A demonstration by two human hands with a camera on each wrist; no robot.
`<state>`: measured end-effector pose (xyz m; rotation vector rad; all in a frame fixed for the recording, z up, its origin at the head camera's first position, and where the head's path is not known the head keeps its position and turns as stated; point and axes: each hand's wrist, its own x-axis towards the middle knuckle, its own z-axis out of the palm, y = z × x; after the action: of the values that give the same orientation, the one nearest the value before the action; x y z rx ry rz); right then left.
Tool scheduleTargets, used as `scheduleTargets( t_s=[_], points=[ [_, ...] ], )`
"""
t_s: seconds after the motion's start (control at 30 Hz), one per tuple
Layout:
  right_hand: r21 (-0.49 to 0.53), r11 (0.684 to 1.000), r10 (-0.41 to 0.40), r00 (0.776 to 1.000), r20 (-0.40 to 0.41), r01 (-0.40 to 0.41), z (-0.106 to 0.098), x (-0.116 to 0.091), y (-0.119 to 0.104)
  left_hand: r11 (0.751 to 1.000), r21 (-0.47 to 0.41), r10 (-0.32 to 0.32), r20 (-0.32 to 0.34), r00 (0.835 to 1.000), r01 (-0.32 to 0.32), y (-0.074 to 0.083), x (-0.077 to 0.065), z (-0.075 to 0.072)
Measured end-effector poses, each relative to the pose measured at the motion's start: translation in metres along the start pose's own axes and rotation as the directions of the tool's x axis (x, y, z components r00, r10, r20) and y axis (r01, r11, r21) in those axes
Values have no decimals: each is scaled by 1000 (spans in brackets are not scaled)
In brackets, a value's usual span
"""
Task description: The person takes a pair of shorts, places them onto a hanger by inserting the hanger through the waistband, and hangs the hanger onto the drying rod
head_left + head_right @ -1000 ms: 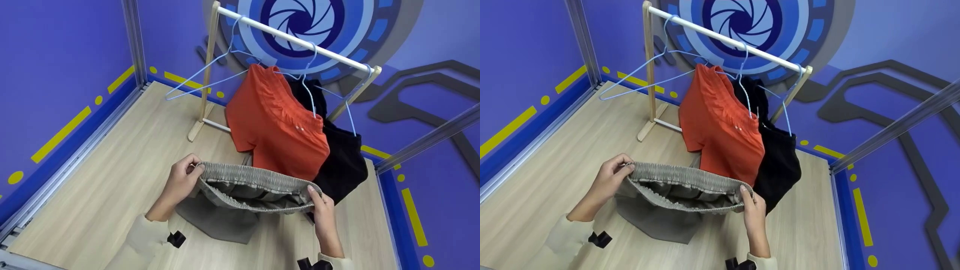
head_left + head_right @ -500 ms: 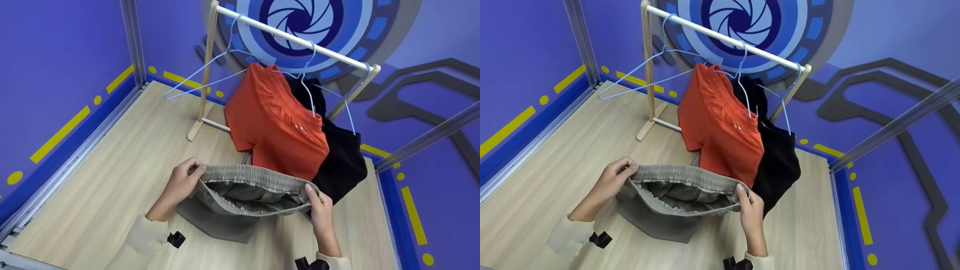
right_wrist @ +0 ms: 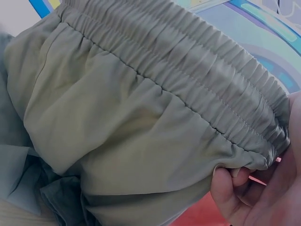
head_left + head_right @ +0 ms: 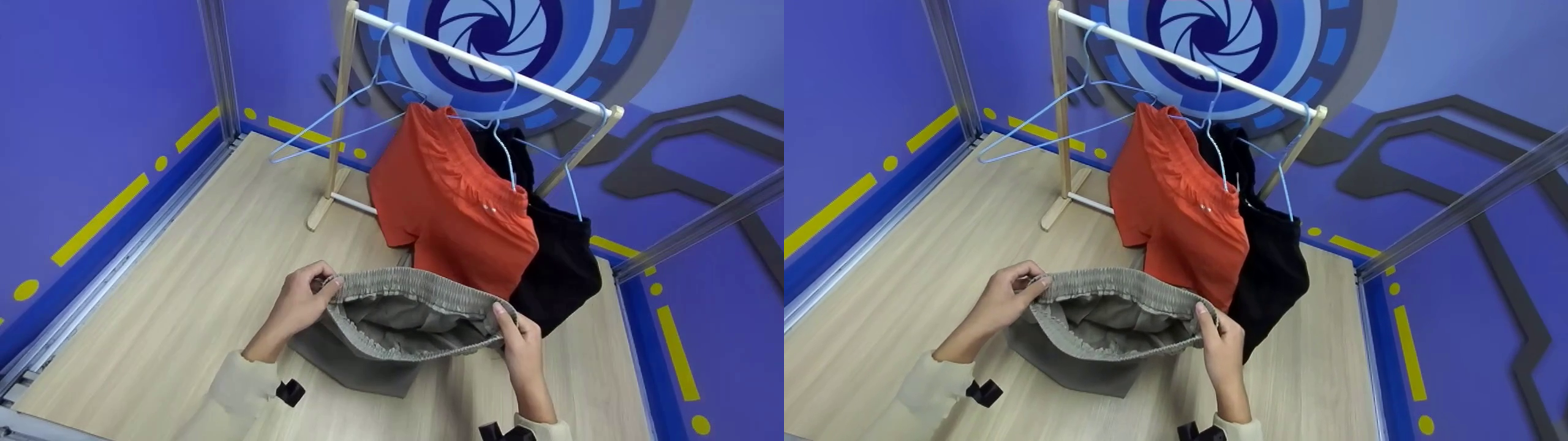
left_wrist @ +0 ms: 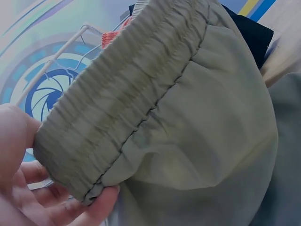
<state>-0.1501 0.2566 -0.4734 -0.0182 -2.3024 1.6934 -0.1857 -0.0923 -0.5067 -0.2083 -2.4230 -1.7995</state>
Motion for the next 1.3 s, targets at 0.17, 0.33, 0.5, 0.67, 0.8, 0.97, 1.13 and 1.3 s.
scheduleTargets(
  t_s=[0.17, 0.33, 0.5, 0.67, 0.8, 0.97, 1.13, 1.3],
  points=[
    [-25, 1000, 12, 1000, 29, -12, 1, -2, -3, 998, -13, 55, -19, 998, -56, -2, 0, 2],
    [-36, 999, 6, 999, 33, -5, 1, -2, -3, 998, 14, 57, -33, 998, -56, -3, 2, 3],
    [-8, 1000, -22, 999, 39, 22, 1, -3, -5, 999, 19, 28, -30, 999, -28, -3, 4, 2],
    [-4, 1000, -30, 999, 45, 30, 2, -3, -9, 999, 27, -32, 17, 999, 31, -5, 4, 1],
    [-21, 999, -31, 998, 56, 33, 3, -3, -12, 997, 54, -64, 45, 997, 61, -7, 3, 0],
    [-5, 999, -49, 998, 49, 49, 5, -2, -14, 995, 78, -60, 70, 996, 55, -9, 2, -3],
    [-29, 998, -48, 998, 41, 50, 7, 0, -12, 990, 125, -71, 68, 995, 62, -11, 3, -4],
    [-81, 995, -53, 998, 40, 56, 7, -1, -14, 980, 182, -93, 68, 993, 80, -11, 3, -3]
  ],
)
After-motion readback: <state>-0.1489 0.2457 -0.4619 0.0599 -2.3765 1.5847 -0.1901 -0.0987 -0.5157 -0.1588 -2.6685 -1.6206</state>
